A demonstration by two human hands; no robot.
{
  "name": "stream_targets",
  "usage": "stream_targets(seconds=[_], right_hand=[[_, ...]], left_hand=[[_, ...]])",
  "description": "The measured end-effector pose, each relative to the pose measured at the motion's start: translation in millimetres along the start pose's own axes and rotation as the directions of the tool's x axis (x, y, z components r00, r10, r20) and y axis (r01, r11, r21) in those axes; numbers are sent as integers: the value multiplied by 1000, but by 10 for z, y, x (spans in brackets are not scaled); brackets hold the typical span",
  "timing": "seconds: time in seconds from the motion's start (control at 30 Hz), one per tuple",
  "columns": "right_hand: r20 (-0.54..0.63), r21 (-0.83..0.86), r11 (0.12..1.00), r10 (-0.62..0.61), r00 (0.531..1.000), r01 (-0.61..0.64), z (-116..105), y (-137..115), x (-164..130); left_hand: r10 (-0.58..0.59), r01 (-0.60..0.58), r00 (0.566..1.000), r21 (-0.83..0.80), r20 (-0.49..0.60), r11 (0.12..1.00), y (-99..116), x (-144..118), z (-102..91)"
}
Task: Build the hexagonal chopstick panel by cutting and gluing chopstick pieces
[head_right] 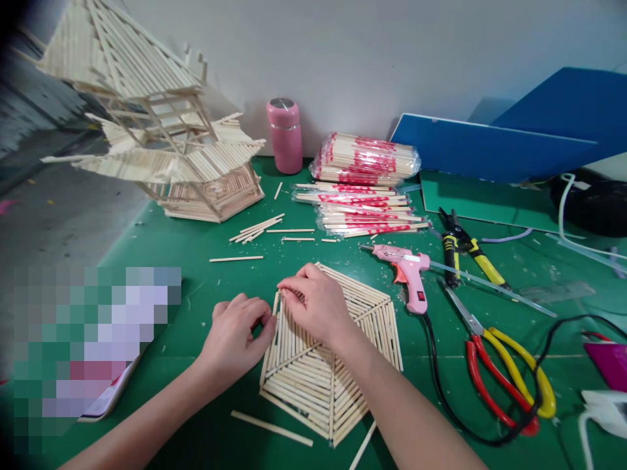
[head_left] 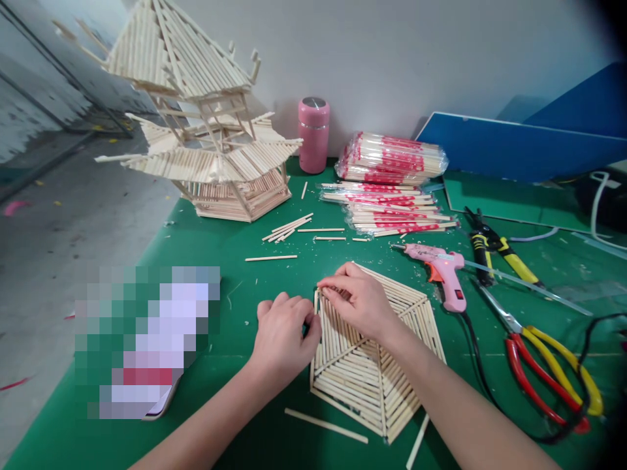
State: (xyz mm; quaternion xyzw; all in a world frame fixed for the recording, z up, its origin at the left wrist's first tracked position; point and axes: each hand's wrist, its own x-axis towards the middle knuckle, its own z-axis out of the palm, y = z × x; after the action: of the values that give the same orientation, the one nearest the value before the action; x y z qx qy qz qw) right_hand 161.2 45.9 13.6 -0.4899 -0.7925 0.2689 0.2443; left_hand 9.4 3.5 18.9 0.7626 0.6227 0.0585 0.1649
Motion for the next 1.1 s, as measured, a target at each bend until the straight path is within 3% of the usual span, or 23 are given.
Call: stream_targets(seconds=[0.5,0.83,1.1], right_hand=[[65,-43,999,-27,998,30,-8,-48,-1],[-16,129,991,24,1000,-22,7,-12,-30],[-9,128,991,37,999,-36,22,12,-21]], left_hand=[[4,-5,1000,-11,-20,1000,-7,2,18],[-10,9,1000,-19,-16,1000,8,-10,22],[0,-1,999,-18,-32,1000,0,-11,40]])
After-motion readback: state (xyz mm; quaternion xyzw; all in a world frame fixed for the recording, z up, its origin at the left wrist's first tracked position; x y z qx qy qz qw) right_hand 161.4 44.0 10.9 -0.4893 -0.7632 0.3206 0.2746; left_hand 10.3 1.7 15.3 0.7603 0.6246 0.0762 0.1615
